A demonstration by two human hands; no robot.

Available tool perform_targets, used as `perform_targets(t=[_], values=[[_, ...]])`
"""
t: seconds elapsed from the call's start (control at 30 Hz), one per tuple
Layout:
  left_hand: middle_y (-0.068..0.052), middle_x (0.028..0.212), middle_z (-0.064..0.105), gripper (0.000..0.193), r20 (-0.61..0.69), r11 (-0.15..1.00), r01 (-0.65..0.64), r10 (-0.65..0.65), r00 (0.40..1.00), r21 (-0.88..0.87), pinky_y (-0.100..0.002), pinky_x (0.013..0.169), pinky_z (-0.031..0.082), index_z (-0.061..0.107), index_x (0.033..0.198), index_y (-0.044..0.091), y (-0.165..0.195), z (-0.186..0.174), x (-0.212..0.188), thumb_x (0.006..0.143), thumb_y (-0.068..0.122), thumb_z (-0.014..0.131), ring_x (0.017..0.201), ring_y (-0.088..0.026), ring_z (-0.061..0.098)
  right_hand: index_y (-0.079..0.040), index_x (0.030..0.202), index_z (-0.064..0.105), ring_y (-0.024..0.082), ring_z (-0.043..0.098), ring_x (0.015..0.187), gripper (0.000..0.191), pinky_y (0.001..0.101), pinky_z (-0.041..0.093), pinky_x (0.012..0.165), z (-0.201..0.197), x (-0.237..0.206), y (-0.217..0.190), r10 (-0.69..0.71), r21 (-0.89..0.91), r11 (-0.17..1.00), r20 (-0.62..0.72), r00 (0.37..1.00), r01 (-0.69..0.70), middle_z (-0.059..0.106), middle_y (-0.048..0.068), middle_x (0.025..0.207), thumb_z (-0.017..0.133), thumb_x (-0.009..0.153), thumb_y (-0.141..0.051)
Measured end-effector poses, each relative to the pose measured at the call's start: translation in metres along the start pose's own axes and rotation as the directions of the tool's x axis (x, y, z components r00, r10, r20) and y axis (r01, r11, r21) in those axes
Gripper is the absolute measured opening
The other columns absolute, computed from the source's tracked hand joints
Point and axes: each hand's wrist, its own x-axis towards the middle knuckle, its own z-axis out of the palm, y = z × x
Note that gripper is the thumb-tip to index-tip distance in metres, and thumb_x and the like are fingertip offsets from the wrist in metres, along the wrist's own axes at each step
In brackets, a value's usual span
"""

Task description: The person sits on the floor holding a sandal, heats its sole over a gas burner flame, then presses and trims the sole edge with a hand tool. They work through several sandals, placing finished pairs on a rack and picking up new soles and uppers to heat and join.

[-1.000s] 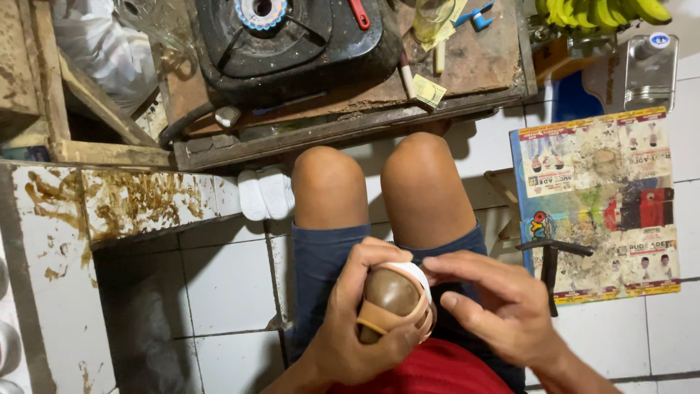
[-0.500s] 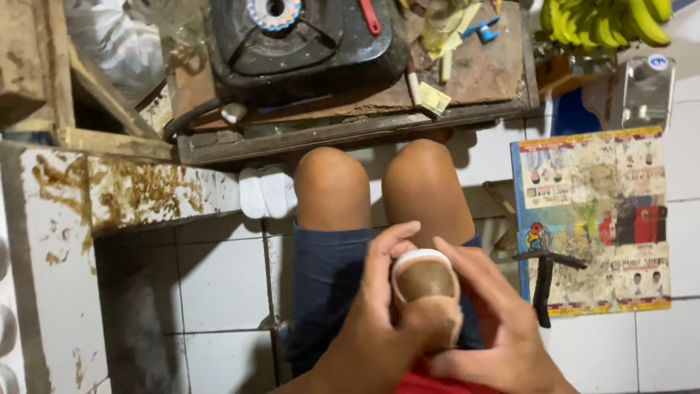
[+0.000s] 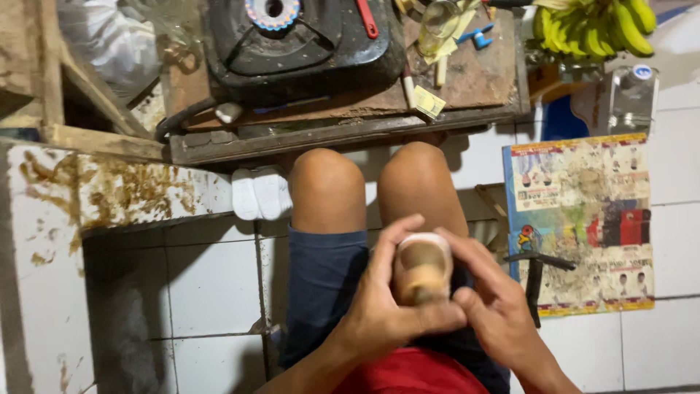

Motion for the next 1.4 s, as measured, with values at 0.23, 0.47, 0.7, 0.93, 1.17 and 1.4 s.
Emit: perform_targets(t=[0.23,0.47,0.7,0.93,1.17,1.4], values=[[-0.012,0.12,0.058,0.055,-0.076,0.701,0.101,-0.216,0.973,-0.706,-0.037,0.097,0.051,0.046,0.139,0.003,-0.022,-0.031,0.018,0.091,0.025,0.062,0.11,-0.022,0.06,-0.001,0.143,0.057,0.043,0.066,0.095,0.063,0.0467,0.053,0.083,-0.093,0.034,0.087,0.096,-0.814,0.437,-0.38,0.92,-0.382,0.066,0.028,0.11,0.078,0.089,-0.026],[-0.012,0.113,0.061,0.054,-0.126,0.723,0.073,-0.217,0.968,-0.687,-0.037,0.093,0.053,0.047,0.139,0.005,-0.025,-0.04,0.03,0.091,0.026,0.06,0.105,-0.022,0.062,-0.001,0.132,0.067,0.025,0.065,0.081,0.048,0.0371,0.052,0.068,-0.106,0.003,0.116,0.319,-0.391,0.745,-0.501,0.804,-0.54,0.071,0.017,0.097,0.072,0.086,-0.012],[-0.014,0.11,0.061,0.059,0.017,0.791,0.175,-0.204,0.979,-0.586,-0.036,0.089,0.055,0.047,0.138,0.002,-0.023,-0.044,0.034,0.083,0.019,0.06,0.1,-0.023,0.063,-0.001,0.132,0.071,0.011,0.049,0.046,0.041,0.0239,0.037,0.04,-0.078,0.034,0.038,0.424,0.498,0.785,0.0,0.906,-0.367,0.073,0.019,0.091,0.062,0.098,-0.022],[-0.014,0.106,0.063,0.058,0.089,0.794,0.274,-0.27,0.959,-0.543,-0.036,0.087,0.057,0.049,0.131,0.001,-0.025,-0.046,0.038,0.077,0.018,0.061,0.098,-0.024,0.067,0.014,0.108,0.076,0.035,0.076,0.107,0.032,0.0435,0.064,0.091,-0.022,0.091,-0.026,0.284,0.206,0.908,0.337,0.897,-0.365,0.073,0.026,0.123,0.064,0.087,-0.008],[-0.01,0.111,0.061,0.053,0.074,0.884,0.234,-0.223,0.972,-0.405,-0.029,0.088,0.052,0.052,0.131,-0.003,-0.03,-0.05,0.043,0.081,0.012,0.063,0.099,-0.015,0.062,0.008,0.114,0.076,0.031,0.073,0.114,0.032,0.0384,0.058,0.098,-0.03,0.087,-0.017,0.149,-0.063,0.989,0.394,0.907,-0.135,0.076,0.021,0.122,0.067,0.087,-0.007],[-0.012,0.106,0.062,0.057,0.024,0.822,0.257,-0.285,0.958,-0.509,-0.027,0.079,0.052,0.051,0.132,-0.003,-0.015,-0.045,0.044,0.081,0.019,0.062,0.091,-0.016,0.062,0.004,0.109,0.079,0.031,0.071,0.108,0.031,0.0382,0.056,0.094,-0.034,0.074,-0.015,0.264,-0.136,0.964,0.354,0.897,-0.229,0.074,0.018,0.116,0.071,0.083,-0.011]])
